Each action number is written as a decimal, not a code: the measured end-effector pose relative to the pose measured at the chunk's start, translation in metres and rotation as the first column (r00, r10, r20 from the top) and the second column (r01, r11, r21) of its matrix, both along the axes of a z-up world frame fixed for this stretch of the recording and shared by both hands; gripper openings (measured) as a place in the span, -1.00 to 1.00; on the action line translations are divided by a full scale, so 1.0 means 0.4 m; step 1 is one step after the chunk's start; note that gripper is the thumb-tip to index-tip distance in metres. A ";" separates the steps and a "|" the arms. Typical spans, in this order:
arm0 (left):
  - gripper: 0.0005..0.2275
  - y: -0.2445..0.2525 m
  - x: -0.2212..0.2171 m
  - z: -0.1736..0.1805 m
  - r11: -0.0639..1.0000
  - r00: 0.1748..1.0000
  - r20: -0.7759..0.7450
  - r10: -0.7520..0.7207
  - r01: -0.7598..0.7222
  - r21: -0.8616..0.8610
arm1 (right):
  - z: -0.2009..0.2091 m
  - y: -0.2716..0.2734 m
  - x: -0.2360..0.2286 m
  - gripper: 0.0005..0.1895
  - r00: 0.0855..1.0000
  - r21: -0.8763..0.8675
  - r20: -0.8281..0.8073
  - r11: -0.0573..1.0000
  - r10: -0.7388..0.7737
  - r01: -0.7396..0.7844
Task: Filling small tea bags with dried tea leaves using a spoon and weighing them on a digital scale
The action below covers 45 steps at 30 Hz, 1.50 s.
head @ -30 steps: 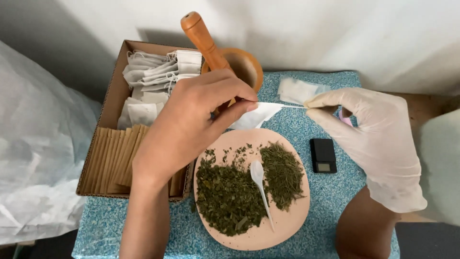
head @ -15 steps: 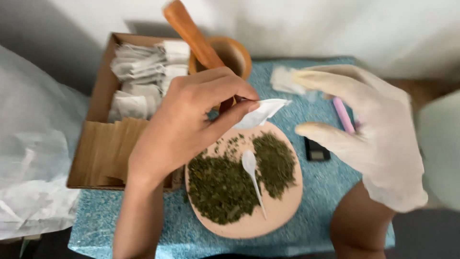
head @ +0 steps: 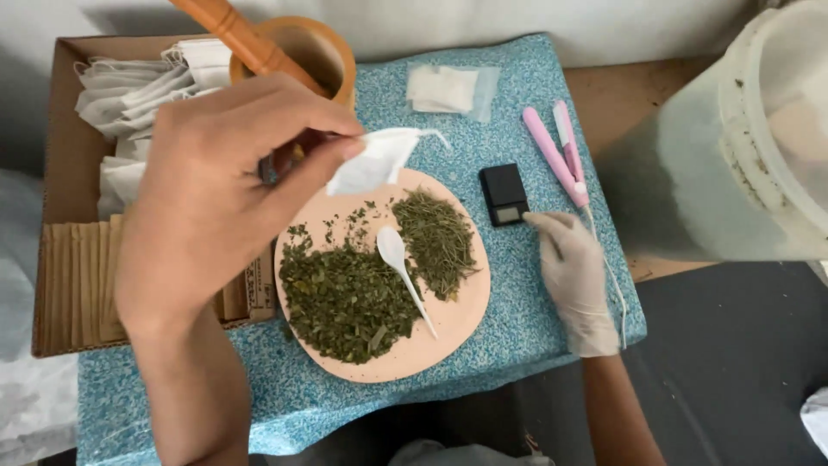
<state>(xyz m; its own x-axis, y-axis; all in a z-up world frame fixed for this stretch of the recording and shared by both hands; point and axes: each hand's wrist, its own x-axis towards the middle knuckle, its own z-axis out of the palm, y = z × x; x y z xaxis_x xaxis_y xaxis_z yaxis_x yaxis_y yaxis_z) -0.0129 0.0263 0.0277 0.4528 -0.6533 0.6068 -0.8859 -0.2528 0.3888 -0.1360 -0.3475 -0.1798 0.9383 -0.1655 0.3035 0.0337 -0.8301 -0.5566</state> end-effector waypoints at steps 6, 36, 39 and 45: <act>-0.97 0.050 -0.045 0.048 0.998 0.998 0.039 0.054 -0.053 -0.027 | -0.048 -0.006 0.002 -0.57 1.000 -0.102 0.027 0.995 -0.004 0.007; -0.82 -0.384 0.130 -0.182 0.994 0.967 -0.237 0.090 -0.073 0.077 | 0.213 -0.005 0.309 -0.91 0.963 0.234 -0.068 0.943 0.260 -0.238; -0.85 -0.441 0.150 -0.216 0.989 0.910 -0.392 0.137 -0.106 0.100 | 0.211 -0.030 0.294 -0.85 0.968 0.499 0.011 0.838 0.250 -0.222; -0.85 -0.507 0.184 -0.289 0.981 0.849 -0.500 0.174 -0.107 0.160 | 0.188 -0.052 0.334 -0.87 0.979 0.496 -0.106 0.862 0.177 -0.102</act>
<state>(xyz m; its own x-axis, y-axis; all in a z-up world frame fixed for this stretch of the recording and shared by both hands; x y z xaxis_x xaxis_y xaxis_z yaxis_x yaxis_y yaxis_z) 0.0605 -0.1766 -0.0877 0.7685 -0.6122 0.1860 -0.5234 -0.4342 0.7332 -0.0024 -0.3682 -0.1045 0.9894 -0.1211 0.0800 0.0179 -0.4452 -0.8952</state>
